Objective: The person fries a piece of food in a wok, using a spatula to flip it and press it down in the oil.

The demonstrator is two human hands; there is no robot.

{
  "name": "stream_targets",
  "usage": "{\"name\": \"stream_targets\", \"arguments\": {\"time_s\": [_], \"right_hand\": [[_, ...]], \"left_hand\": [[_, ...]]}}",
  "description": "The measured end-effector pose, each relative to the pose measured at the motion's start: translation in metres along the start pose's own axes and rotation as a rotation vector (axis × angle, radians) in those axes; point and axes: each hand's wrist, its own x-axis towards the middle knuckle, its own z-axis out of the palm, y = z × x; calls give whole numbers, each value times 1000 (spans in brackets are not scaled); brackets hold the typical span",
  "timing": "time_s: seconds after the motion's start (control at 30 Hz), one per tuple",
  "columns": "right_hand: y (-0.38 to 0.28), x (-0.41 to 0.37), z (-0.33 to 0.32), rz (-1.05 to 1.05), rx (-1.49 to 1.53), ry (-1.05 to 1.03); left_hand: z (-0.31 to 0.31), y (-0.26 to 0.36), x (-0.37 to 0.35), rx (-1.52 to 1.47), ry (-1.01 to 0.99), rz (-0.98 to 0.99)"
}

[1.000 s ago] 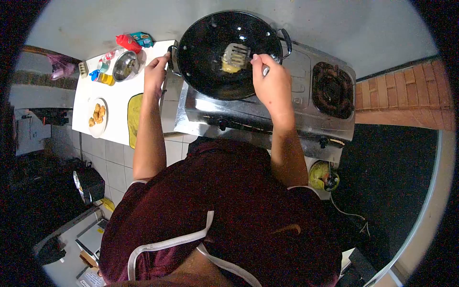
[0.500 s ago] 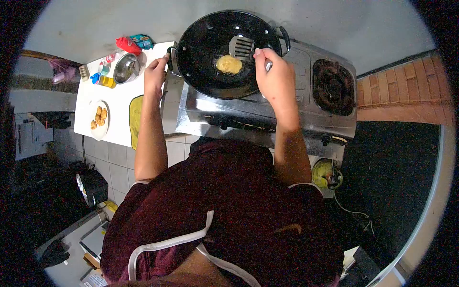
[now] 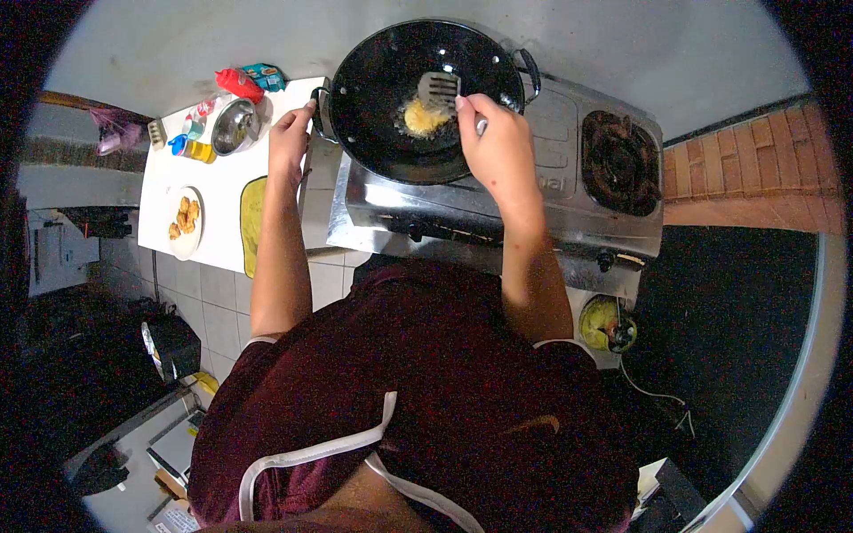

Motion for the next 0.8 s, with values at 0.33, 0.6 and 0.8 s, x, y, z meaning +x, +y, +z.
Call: {"name": "stream_targets", "arguments": {"time_s": [0.33,0.6,0.8], "right_hand": [[3,0,5,-104,2,-13],[6,-4,9,-186,54,84],[-3,-2,1,76,11,-47]], "left_hand": [[2,0,0,-22,13,26],[1,2,-1,5,-3,29],[-1,1,0,1,1,34]]}}
